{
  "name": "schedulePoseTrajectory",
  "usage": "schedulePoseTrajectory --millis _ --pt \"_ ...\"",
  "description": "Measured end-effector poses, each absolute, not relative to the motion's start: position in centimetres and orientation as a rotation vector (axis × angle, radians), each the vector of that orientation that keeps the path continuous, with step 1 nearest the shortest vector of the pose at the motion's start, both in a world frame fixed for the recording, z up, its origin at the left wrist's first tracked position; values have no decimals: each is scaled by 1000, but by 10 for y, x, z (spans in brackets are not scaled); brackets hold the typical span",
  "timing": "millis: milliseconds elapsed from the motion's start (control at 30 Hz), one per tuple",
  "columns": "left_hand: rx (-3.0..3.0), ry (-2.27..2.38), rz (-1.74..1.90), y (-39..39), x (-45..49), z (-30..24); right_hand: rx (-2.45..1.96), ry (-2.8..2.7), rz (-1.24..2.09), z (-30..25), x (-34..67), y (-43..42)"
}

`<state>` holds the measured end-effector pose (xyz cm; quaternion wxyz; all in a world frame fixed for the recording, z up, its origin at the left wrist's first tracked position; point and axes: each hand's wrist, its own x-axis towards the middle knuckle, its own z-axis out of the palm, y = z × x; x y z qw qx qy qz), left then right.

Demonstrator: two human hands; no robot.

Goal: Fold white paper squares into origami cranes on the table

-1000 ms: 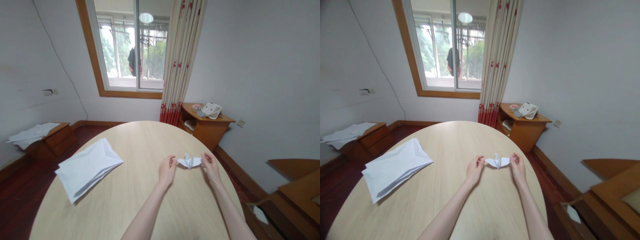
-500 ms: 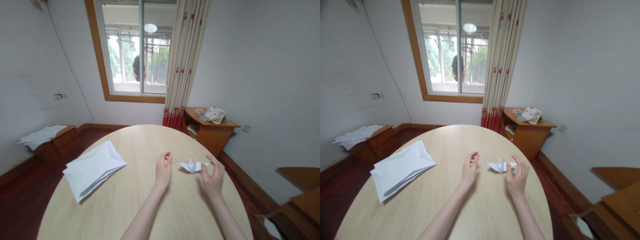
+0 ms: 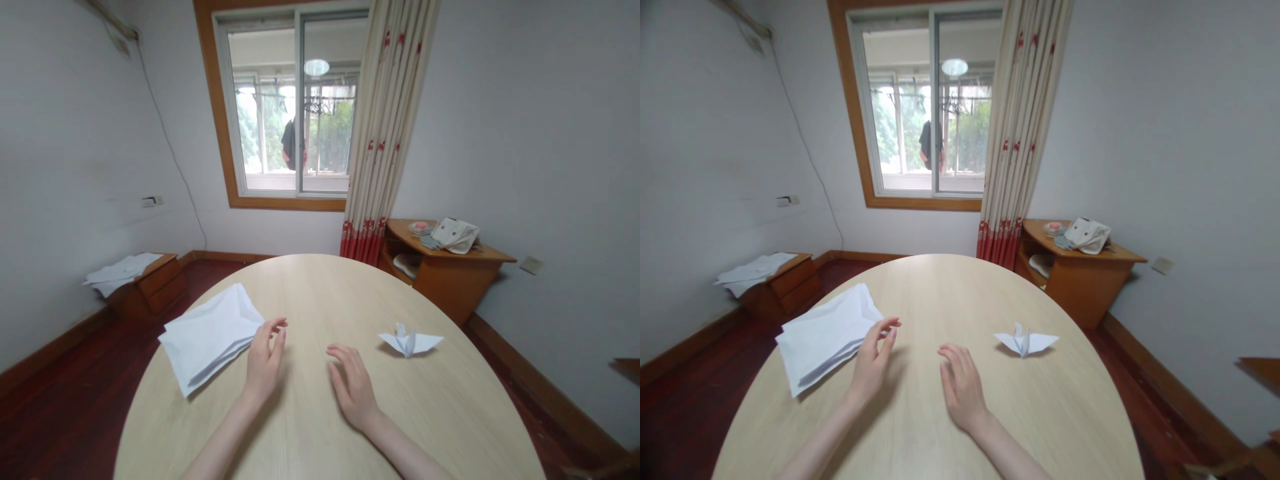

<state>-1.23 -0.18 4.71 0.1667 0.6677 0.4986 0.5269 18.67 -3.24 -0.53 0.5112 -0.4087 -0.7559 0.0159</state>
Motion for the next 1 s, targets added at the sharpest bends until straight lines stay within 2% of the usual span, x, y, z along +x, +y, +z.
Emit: schedulePoseTrajectory --millis 200,300,467,667,1000 --pt "2271 1736 1353 1 -57 44 -1030 -1669 174 -12 136 -5" --pt "2338 2007 1135 3 -74 46 -1114 -1534 246 -17 101 4" --pt "2190 2368 783 7 -87 46 -1060 -1670 217 -17 81 2" --pt "2098 2473 427 9 -92 45 -979 -1788 198 -12 89 -1" --pt "2066 2478 367 8 -96 41 -949 -1764 304 -12 88 1"
